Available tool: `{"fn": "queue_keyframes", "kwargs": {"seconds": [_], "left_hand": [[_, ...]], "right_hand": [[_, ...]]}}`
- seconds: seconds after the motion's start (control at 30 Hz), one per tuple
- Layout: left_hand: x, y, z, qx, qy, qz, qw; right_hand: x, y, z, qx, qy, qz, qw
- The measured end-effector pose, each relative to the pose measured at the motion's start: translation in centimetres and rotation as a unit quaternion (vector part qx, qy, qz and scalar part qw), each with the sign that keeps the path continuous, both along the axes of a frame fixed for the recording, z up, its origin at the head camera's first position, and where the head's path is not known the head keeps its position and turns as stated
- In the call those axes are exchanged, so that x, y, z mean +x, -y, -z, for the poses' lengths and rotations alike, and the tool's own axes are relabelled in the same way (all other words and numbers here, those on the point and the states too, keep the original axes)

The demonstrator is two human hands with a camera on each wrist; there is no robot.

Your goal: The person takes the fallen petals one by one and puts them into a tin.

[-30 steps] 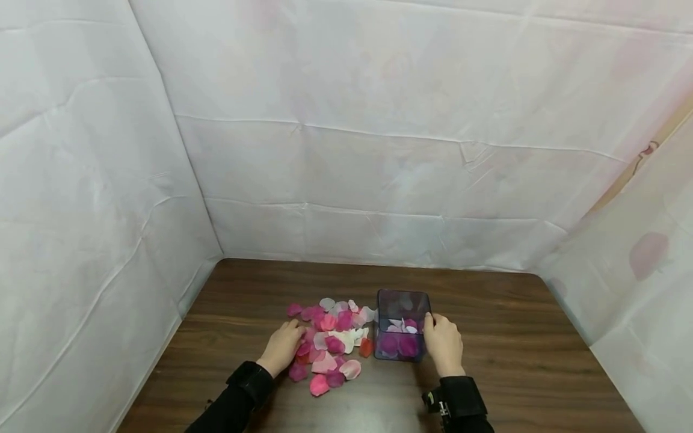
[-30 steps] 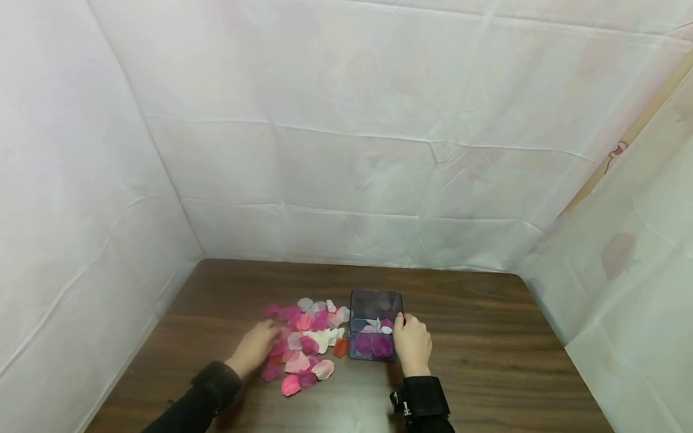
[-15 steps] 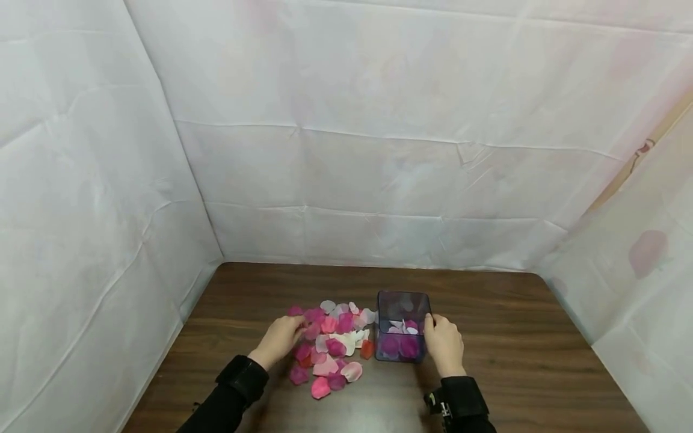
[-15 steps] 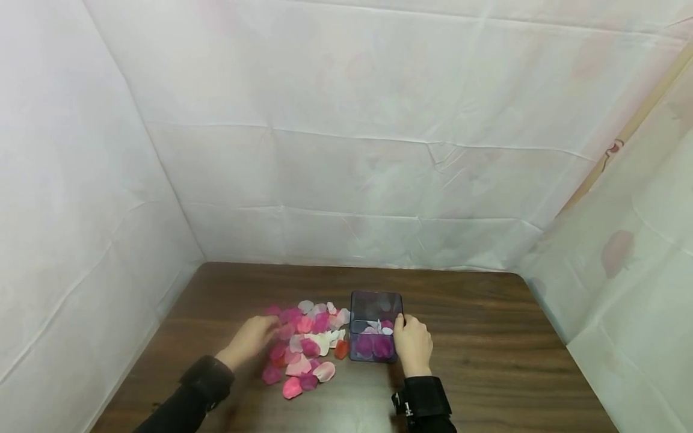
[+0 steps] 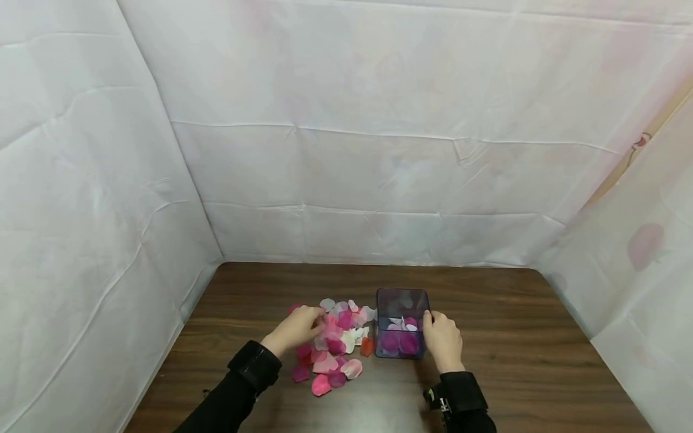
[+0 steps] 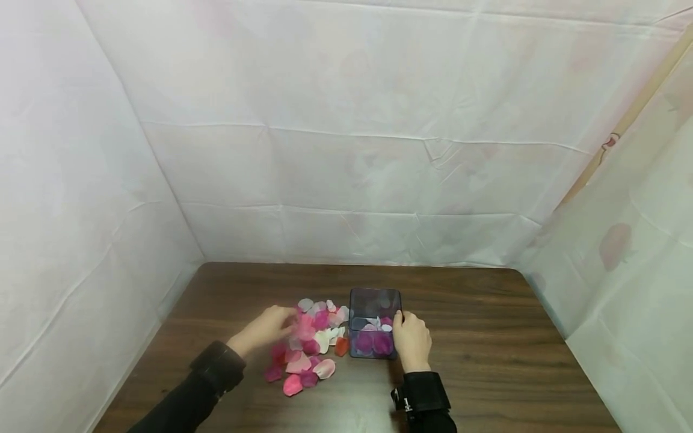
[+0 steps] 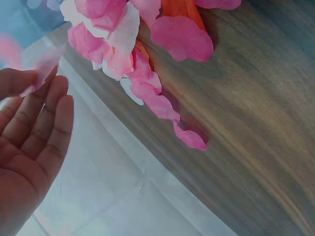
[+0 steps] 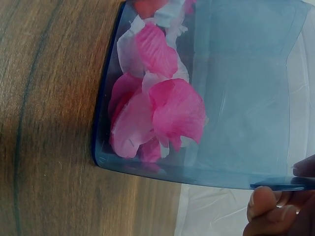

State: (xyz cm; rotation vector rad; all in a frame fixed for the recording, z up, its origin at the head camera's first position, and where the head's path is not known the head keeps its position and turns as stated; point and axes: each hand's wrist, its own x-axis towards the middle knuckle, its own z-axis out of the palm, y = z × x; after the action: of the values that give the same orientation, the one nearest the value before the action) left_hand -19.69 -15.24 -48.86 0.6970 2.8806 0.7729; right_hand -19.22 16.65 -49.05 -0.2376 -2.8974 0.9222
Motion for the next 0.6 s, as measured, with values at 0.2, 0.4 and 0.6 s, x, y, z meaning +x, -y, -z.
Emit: {"fn": "queue_keyframes", "kwargs": {"seconds": [0.2,0.4,0.6], "left_hand": [[-0.1,-0.5,-0.5,-0.040,0.013,-0.013,0.9990],[-1.3,-3.5,-2.9,0.030,-0.040,-0.012,0.9987],[-2.4,-9.4,-4.9,0.081,-0.093,0.044,0.9913]], "right_hand": [[0.0,0.0,-0.2,-0.004,-0.006,-0.002,1.000],[0.0,0.1,-0.4,-0.002,-0.013,0.000,1.000],[0.0,0.3,-0.3,-0.002,-0.007,0.001,1.000]]}}
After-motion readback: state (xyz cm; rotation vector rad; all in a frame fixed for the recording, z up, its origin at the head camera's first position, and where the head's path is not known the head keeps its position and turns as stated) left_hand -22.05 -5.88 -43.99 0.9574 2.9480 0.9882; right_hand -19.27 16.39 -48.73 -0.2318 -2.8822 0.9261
